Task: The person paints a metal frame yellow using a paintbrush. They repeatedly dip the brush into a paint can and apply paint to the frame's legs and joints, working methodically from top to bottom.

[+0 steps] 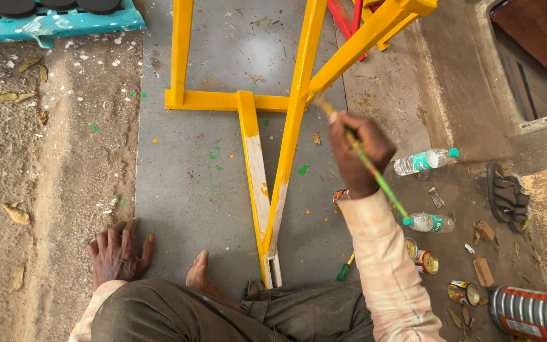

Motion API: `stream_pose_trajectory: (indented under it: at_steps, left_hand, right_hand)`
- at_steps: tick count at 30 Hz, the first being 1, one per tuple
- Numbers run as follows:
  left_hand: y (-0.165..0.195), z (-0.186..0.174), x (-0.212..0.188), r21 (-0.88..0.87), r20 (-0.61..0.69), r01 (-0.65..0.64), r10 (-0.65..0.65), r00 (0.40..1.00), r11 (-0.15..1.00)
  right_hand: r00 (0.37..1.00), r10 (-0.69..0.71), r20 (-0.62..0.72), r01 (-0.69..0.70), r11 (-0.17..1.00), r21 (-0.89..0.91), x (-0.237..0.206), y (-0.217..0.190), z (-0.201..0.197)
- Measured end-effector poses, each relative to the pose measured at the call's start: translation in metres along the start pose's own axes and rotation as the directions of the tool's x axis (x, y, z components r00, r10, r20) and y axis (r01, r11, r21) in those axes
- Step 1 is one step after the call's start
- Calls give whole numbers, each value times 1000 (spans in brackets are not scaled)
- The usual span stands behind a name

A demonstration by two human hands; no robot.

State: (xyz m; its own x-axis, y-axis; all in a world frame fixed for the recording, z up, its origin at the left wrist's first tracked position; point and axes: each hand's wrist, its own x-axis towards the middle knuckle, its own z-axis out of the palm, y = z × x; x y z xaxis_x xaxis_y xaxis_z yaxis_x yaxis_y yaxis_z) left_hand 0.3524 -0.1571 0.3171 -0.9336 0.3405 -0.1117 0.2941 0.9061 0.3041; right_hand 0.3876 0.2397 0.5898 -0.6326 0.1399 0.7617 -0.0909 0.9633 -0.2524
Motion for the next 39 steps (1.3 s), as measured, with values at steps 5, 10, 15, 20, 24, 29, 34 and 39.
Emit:
stream_pose_trajectory:
  at_steps: [5,10,15,20,24,29,34,39]
  left_hand:
    - [-6,-3,-8,-21,-48,-24,23,999,999]
    - [-15,-8,-22,-75,-122,-73,63,991,995]
    - [-12,-9,-21,-69,-120,-70,61,991,995]
    - [-9,-8,-31,-54,-102,-77,71,992,996]
    - [-11,-8,-40,-51,-102,-78,72,992,996]
    - [-11,-6,-38,-56,-119,-93,86,989,994]
    - [-14,-7,-38,-45,-82,-74,70,994,996]
    - [-14,-10,-38,-55,-98,-79,73,993,995]
  right_hand:
    - [994,-98,-56,95,994,-52,-12,-15,-2]
    - [982,-79,170,87,996,-36,-102,-64,-22]
    - [914,99,393,-125,991,40,-147,-85,-52]
    - [925,167,341,-184,983,16,-137,-74,-48]
    - [987,38,155,-41,999,17,-117,-55,-34]
    - [980,-163,114,168,985,-34,-131,-55,-28]
    - [924,-125,362,151,987,-45,-174,-75,-41]
    - [949,-119,291,113,993,38,-181,-82,-58]
